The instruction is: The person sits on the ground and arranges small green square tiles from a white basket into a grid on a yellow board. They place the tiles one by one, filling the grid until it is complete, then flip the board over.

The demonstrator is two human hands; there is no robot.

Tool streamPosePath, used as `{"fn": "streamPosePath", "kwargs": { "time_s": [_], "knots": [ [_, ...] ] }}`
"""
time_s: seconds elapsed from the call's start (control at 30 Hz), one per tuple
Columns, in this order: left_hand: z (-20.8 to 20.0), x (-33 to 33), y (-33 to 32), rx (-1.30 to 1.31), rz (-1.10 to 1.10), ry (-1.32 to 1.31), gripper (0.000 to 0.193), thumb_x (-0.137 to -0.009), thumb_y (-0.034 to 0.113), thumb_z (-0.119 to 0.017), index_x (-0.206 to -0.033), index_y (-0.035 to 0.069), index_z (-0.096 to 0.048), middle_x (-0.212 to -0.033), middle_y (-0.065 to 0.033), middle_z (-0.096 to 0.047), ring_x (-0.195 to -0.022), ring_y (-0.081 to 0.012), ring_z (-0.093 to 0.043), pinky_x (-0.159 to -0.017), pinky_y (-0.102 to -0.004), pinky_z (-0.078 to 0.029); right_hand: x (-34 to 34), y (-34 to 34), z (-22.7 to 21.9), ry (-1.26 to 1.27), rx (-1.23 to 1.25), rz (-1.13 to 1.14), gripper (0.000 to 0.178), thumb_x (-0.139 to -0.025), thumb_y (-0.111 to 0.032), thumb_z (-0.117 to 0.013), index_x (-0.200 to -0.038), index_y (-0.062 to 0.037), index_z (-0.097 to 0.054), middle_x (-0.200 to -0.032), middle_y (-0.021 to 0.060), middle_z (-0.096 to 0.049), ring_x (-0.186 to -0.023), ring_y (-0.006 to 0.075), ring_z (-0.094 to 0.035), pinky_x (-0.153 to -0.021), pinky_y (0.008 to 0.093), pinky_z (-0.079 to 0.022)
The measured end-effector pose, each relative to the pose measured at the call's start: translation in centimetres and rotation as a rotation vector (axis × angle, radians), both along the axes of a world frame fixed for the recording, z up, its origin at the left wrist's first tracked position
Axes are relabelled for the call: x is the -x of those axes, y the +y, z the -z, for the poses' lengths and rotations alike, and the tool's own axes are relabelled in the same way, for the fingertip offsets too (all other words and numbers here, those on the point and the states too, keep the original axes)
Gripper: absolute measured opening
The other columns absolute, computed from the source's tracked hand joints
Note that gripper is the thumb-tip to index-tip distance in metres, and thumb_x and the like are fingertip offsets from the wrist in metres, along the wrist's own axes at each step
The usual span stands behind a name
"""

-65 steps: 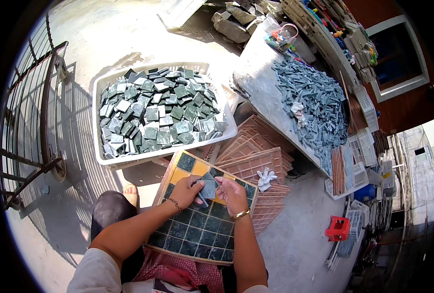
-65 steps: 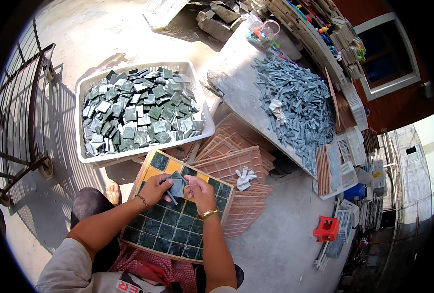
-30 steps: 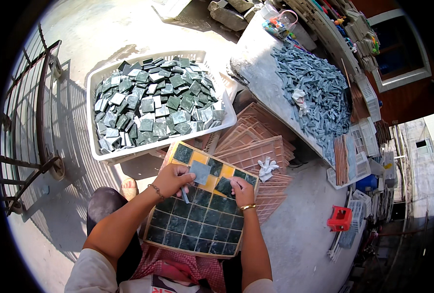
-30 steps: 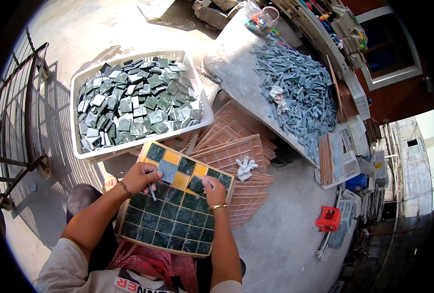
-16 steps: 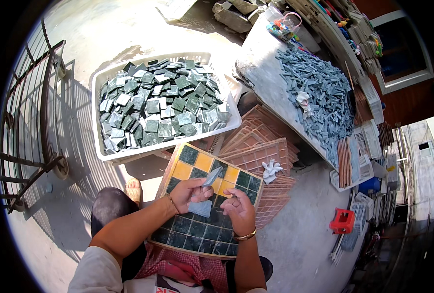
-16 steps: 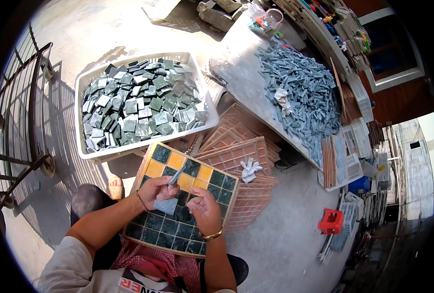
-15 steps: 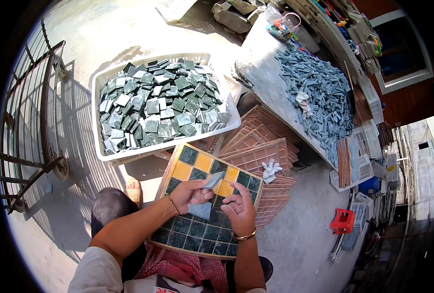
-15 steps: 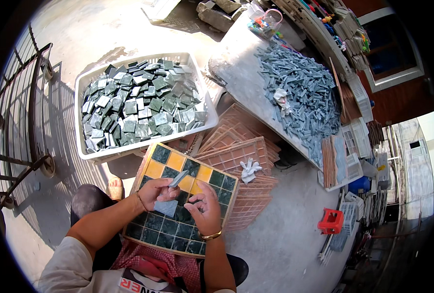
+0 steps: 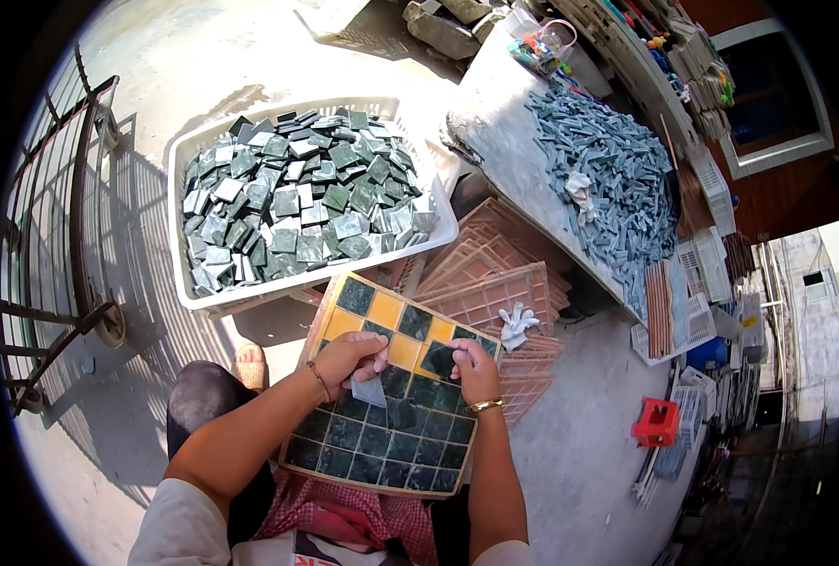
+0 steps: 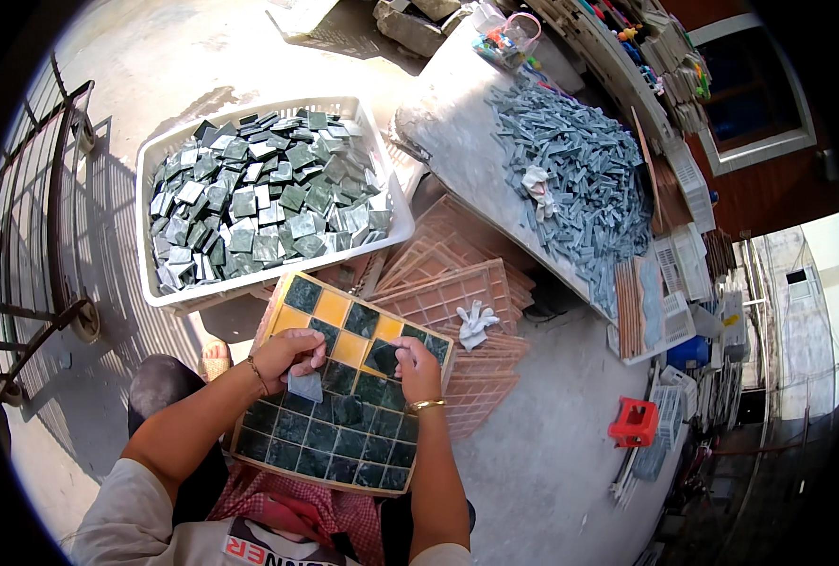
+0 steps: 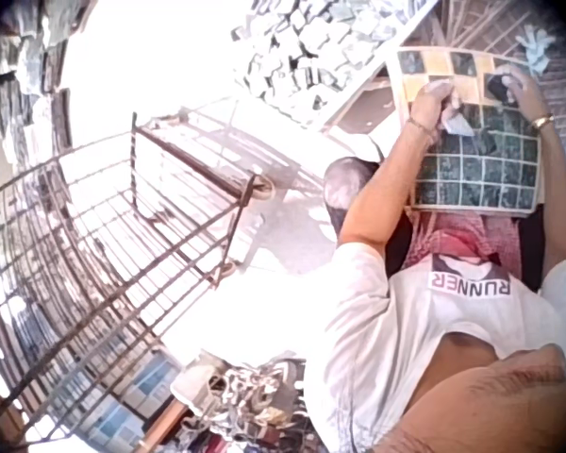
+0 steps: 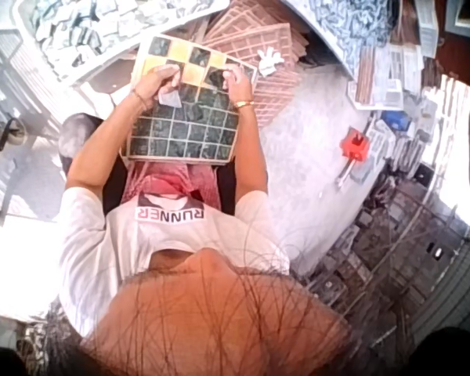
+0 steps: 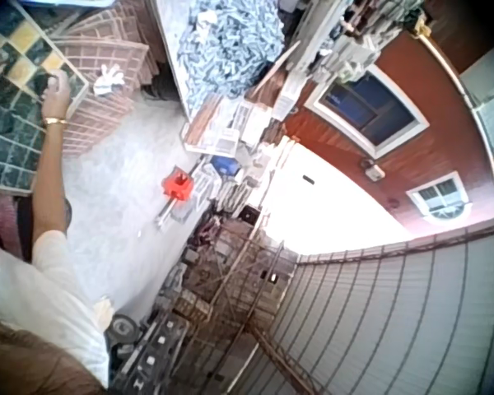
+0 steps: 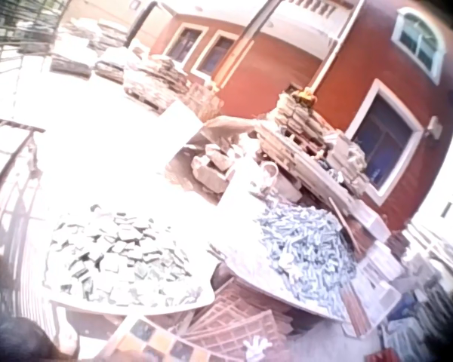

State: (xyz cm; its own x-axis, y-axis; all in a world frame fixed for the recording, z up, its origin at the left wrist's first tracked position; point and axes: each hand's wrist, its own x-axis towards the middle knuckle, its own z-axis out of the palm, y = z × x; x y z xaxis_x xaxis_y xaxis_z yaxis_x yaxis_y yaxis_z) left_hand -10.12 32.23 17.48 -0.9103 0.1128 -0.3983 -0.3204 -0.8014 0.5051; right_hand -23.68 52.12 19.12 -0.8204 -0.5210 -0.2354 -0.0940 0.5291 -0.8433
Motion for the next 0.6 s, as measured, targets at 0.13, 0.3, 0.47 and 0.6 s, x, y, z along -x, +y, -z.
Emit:
{"fn": "streamPosePath", "kwargs": {
  "time_s": [0.13,0.3,0.47,0.6],
  "knots": [
    [0.3,0.4,-0.4,-0.027,-0.110,0.059,0.021,-0.088,0.021,-0.045,-0.073,0.008,-0.051,-0.062,-0.0007,-0.050,-0.037,-0.0032,-0.034,-0.030,-0.0169,-0.019,0.9,0.3,1.1,-0.012,-0.031,0.023,0.017,-0.084,-0.008,-0.048,-0.095,-0.0033,-0.060,-0.068,0.0009,-0.053,-0.055,0.0064,-0.049,-0.052,0.0210,-0.044],
    [-0.6,-0.1,-0.5,0.020,-0.180,0.209,0.025,-0.090,0.025,-0.045,-0.078,0.005,-0.052,-0.061,-0.0019,-0.048,-0.037,-0.0041,-0.029,-0.038,-0.0167,-0.024,-0.3,-0.1,-1.4,-0.171,-0.086,-0.277,0.016,-0.083,-0.010,-0.050,-0.092,-0.0024,-0.062,-0.070,0.0003,-0.054,-0.055,0.0064,-0.048,-0.054,0.0214,-0.043],
    [-1.5,-0.1,0.3,0.301,-0.129,0.406,0.026,-0.089,0.027,-0.048,-0.080,0.003,-0.053,-0.061,-0.0020,-0.047,-0.038,-0.0036,-0.032,-0.037,-0.0171,-0.024,-4.4,-1.4,-3.6,-0.101,-0.029,-0.409,0.025,-0.078,-0.014,-0.061,-0.101,-0.0035,-0.059,-0.086,0.0062,-0.058,-0.069,0.0126,-0.055,-0.060,0.0229,-0.045],
    [-0.9,-0.1,1.5,0.089,-0.242,0.314,0.022,-0.089,0.025,-0.048,-0.085,0.004,-0.053,-0.064,-0.0025,-0.049,-0.040,-0.0046,-0.035,-0.036,-0.0170,-0.026,-7.9,-3.8,-4.9,-0.087,0.175,-0.289,0.034,-0.073,-0.006,-0.066,-0.105,-0.0031,-0.056,-0.094,0.0098,-0.058,-0.077,0.0157,-0.057,-0.063,0.0245,-0.046]
  ]
}}
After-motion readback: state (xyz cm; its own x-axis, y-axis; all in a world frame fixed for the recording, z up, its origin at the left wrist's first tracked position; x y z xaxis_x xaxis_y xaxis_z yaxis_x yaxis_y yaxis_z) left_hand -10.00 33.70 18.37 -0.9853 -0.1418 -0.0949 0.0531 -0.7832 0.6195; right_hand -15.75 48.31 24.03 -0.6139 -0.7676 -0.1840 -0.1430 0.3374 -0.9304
